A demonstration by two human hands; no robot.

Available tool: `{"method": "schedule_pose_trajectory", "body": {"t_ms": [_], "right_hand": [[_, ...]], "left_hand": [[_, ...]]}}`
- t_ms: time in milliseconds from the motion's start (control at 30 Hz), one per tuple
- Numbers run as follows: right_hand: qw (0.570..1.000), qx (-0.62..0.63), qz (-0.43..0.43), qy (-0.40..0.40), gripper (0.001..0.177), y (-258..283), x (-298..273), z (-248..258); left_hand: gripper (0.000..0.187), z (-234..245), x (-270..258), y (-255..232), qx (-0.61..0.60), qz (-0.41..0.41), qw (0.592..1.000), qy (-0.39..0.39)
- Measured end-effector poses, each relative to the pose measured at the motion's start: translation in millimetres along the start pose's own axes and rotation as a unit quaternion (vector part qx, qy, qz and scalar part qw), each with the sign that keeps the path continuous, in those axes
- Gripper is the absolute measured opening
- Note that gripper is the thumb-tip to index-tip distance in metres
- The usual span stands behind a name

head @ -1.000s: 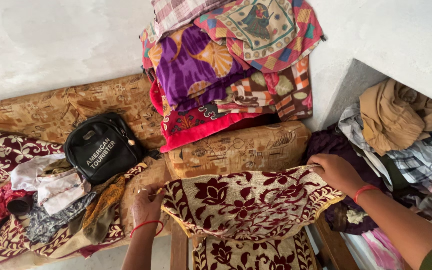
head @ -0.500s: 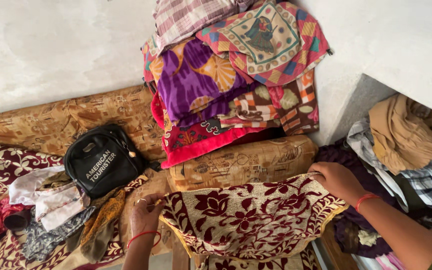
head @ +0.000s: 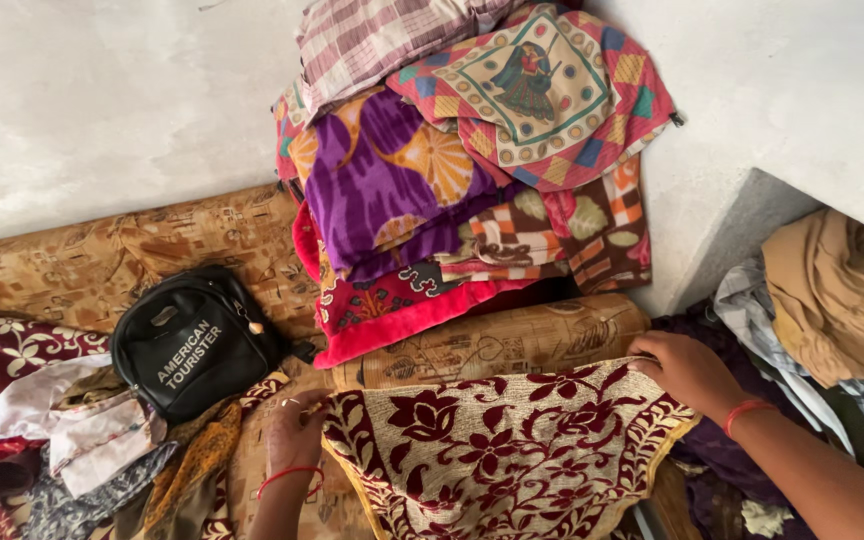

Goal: The person places a pink patterned box into a black backpack and then adjusts a floral-patterned cushion on a nearby chair. The person handles the box and backpack by hand, then smooths the cushion fabric.

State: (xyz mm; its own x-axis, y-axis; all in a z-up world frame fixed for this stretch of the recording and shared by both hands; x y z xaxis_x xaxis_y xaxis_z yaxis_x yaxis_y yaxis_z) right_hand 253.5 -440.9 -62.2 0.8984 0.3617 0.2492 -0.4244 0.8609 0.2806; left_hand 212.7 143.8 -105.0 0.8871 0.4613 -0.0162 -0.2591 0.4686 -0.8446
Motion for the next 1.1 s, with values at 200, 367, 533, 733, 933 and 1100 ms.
{"method": "schedule_pose_trajectory", "body": {"t_ms": [200, 367, 533, 733, 933, 1100], "right_hand": [[1.0, -0.009, 0.0, -0.009, 0.028, -10, 15, -6], [1.0, -0.017, -0.006, -0.014, 0.029, -21, 31, -13], [0.999, -0.017, 0.001, -0.029, 0.028, -35, 46, -26], [0.999, -0.024, 0.003, -0.027, 0.029, -54, 59, -46], [1.0, -0.013, -0.01, -0.018, 0.027, -55, 69, -51], [0.999, -0.03, -0.026, -0.002, 0.025, -52, 74, -51]], "left_hand": [[0.025, -25, 30, 14, 0.06, -0.003, 0.998, -0.003], [0.026, -46, 46, 22, 0.079, -0.019, 0.997, 0.001], [0.027, -79, 50, 19, 0.173, -0.012, 0.984, 0.044], [0.033, -120, 58, -2, 0.15, -0.135, 0.977, 0.075], [0.021, -157, 87, 9, 0.154, -0.145, 0.973, 0.09], [0.022, -161, 101, 9, 0.108, -0.228, 0.967, 0.044]]}}
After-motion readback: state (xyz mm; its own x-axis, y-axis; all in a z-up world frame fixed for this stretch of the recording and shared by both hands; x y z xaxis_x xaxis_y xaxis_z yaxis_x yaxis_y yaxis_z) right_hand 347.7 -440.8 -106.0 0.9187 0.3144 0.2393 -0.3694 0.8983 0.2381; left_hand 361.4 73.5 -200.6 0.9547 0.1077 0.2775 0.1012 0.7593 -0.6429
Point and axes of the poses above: each hand's wrist, its own x-axis towards the middle knuckle, its own z-axis out of the back of the hand, y = z × x, the point moved 8 cm from there along x, towards the middle knuckle, and after that the axes turned 12 degrees about z, right-handed, at the moved point
